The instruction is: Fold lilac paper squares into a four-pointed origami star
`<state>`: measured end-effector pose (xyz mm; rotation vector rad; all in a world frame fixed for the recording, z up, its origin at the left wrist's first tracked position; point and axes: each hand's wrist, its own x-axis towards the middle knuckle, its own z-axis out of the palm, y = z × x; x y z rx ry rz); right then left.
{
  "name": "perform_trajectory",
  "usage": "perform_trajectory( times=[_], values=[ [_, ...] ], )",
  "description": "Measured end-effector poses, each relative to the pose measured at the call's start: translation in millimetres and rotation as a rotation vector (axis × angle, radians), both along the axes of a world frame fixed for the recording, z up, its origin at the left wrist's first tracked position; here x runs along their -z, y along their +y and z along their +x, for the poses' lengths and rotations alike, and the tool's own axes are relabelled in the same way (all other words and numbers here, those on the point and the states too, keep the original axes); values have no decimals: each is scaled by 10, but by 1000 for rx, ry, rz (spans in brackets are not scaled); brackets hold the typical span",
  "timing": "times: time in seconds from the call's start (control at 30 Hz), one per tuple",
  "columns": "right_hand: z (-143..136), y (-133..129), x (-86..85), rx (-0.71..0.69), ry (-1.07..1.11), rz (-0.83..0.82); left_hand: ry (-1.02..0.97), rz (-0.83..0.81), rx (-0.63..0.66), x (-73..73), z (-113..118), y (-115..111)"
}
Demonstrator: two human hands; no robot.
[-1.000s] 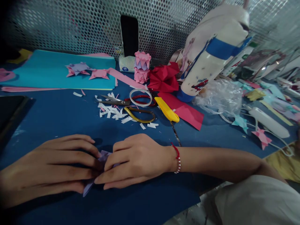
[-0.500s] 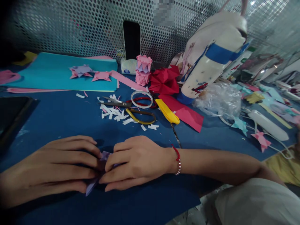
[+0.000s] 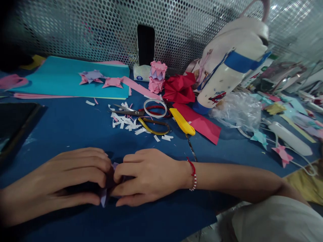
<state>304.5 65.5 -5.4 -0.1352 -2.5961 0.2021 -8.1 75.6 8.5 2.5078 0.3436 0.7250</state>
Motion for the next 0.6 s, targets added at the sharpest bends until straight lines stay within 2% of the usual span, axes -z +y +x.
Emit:
perform_trajectory(
  times=[0.2,0.43,0.6],
  values=[
    [2,-1,-27,-6,-1,-25,4,-14,-20,45,-3,-35],
    [10,-36,3,21,-172,-10,-1,-60,-42,65,13,-41],
    [28,-20,25,25,-82,-30,-24,-97,-40,179,-5,-69]
  ],
)
